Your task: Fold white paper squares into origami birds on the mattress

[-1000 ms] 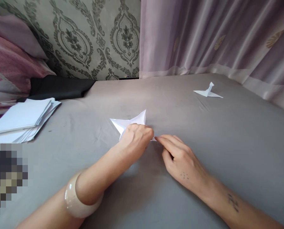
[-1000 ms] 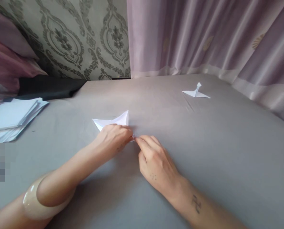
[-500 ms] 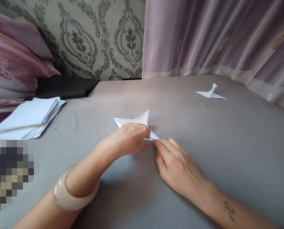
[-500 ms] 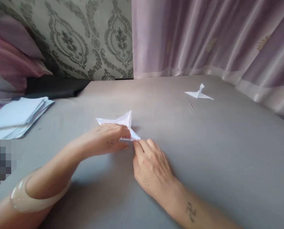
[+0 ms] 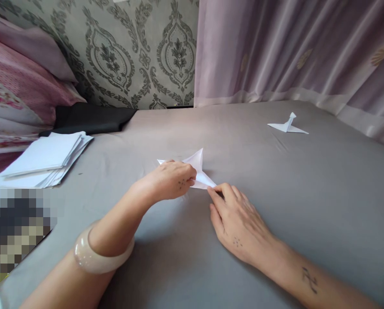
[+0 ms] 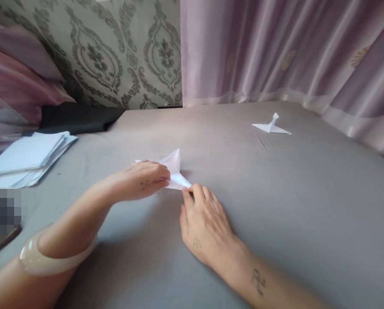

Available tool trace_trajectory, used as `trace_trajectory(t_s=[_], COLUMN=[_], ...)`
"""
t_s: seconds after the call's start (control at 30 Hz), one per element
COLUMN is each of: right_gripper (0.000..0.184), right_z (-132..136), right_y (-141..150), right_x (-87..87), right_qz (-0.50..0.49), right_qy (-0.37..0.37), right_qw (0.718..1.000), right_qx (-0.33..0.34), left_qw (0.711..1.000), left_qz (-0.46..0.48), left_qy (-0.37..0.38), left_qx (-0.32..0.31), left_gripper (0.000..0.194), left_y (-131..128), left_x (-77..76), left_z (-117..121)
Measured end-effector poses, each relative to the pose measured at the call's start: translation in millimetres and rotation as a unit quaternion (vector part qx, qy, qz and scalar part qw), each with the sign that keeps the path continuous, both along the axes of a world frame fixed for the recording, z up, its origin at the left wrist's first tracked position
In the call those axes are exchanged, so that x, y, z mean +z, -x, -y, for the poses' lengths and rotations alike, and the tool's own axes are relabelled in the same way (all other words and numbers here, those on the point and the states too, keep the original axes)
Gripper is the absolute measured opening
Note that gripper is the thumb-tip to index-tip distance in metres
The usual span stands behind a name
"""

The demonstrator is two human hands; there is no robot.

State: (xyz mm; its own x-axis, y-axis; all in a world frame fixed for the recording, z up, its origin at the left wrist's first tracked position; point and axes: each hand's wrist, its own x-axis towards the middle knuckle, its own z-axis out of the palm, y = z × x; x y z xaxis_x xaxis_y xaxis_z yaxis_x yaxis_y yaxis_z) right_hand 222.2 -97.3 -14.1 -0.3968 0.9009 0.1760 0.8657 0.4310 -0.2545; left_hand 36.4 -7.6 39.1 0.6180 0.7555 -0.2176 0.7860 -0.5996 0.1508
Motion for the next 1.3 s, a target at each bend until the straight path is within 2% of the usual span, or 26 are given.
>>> trace_trajectory(t_s=[0.1, 0.23, 0.57, 0.77, 0.97, 1.2, 1.3], right_gripper=[0.036, 0.036, 0.033, 0.036, 0.038, 0.043, 0.042], right_z=[-1.3, -1.7, -6.2, -9.5, -11.6, -11.8, -11.6], right_y=[-0.3, -2.8, -5.8, -12.2, -12.7, -9.6, -8.7], right_x=[2.0, 5.1, 7.6, 8.0, 8.7, 8.4, 9.1], right_qz=[-0.005, -0.024, -0.064, -0.072, -0.039, -0.039, -0.042], right_qy=[0.016, 0.030, 0.060, 0.068, 0.053, 0.055, 0.060], right_qw=[1.000, 0.999, 0.996, 0.995, 0.998, 0.998, 0.997], right_qx=[0.002, 0.005, -0.013, -0.010, 0.001, 0.008, 0.007], left_qw=[1.000, 0.999, 0.998, 0.994, 0.983, 0.999, 0.999], left_qz=[-0.011, -0.017, -0.034, -0.088, -0.111, -0.007, 0.011], left_qy=[0.014, 0.026, -0.016, -0.059, -0.132, -0.010, 0.013], left_qx=[-0.009, 0.012, 0.049, -0.010, -0.069, -0.047, -0.032], left_gripper=[0.021, 0.024, 0.020, 0.020, 0.025, 0.025, 0.018], left_y=[-1.9, -3.6, -8.9, -12.1, -10.0, 3.5, 12.6], left_x=[0.8, 1.5, 7.9, 14.3, 12.0, 18.0, 19.3], left_z=[-3.1, -4.1, 3.7, 8.4, 10.9, 1.8, -3.1])
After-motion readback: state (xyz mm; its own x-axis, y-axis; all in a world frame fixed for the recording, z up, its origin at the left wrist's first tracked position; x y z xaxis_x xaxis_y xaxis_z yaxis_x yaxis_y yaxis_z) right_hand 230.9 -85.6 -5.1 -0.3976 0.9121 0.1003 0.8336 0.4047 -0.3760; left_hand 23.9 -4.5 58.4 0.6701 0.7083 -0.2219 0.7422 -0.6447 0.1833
